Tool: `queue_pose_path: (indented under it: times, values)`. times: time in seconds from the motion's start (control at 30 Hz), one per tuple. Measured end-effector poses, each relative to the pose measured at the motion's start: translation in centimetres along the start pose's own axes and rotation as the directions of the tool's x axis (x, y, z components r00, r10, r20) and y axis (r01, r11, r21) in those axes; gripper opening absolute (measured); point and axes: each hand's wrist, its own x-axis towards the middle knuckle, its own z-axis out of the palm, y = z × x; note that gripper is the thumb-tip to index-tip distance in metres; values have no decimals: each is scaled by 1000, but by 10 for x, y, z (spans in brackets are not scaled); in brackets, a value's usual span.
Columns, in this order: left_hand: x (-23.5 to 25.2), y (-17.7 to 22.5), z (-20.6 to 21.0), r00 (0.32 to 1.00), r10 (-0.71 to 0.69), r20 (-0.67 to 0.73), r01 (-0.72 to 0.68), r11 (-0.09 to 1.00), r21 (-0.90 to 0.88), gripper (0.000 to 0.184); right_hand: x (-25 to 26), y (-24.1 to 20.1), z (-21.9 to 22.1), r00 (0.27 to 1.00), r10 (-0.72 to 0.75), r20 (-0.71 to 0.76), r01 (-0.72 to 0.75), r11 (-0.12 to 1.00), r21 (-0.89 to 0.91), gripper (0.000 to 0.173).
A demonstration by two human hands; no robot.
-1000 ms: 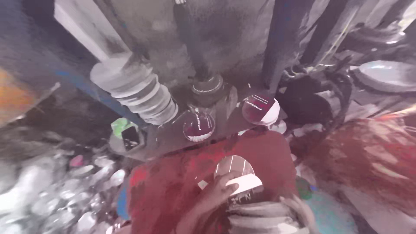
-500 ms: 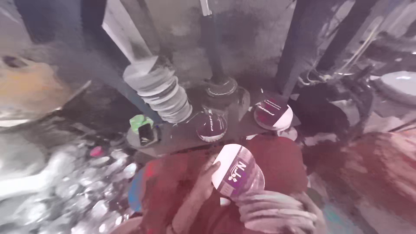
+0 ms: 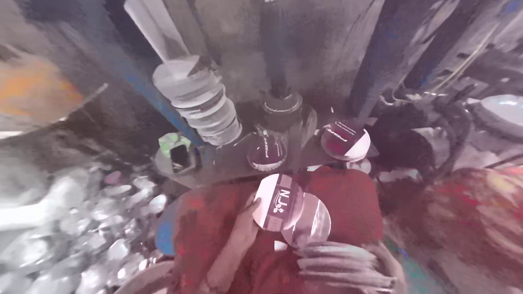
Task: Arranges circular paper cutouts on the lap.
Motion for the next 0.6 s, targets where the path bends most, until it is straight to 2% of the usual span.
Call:
queue_pose_path:
  times: [0.07,0.17,0.27,0.33,0.37,0.43,0.53,0.6]
  values:
    - [-3,3,0,992,99,73,-101,995,22,34,1,-3,-2,1000,17,10,-17,1000,-1,64]
    - [-26,19,20,987,104,126,-117,988,100,33,2,-8,-4,1000,22,22,-22,999,-43,63]
    - [-45,19,34,930,185,319,-251,951,180,30,-6,-2,-4,999,-47,27,50,995,-91,57]
    - [-55,21,42,852,190,487,-361,887,286,32,-21,6,-4,992,-121,32,125,983,-135,49]
    - [-57,22,45,815,190,548,-422,843,335,34,-25,4,-5,989,-141,50,146,981,-127,39]
    - [-58,21,47,753,200,627,-537,738,409,39,-23,-13,-7,987,-95,127,101,994,-37,22]
    - [-55,18,45,698,260,667,-657,603,453,37,-28,-30,-11,970,-22,242,22,1000,2,24]
    - [-58,19,46,704,289,648,-666,586,463,32,-37,-28,-14,957,-58,285,72,997,-40,19]
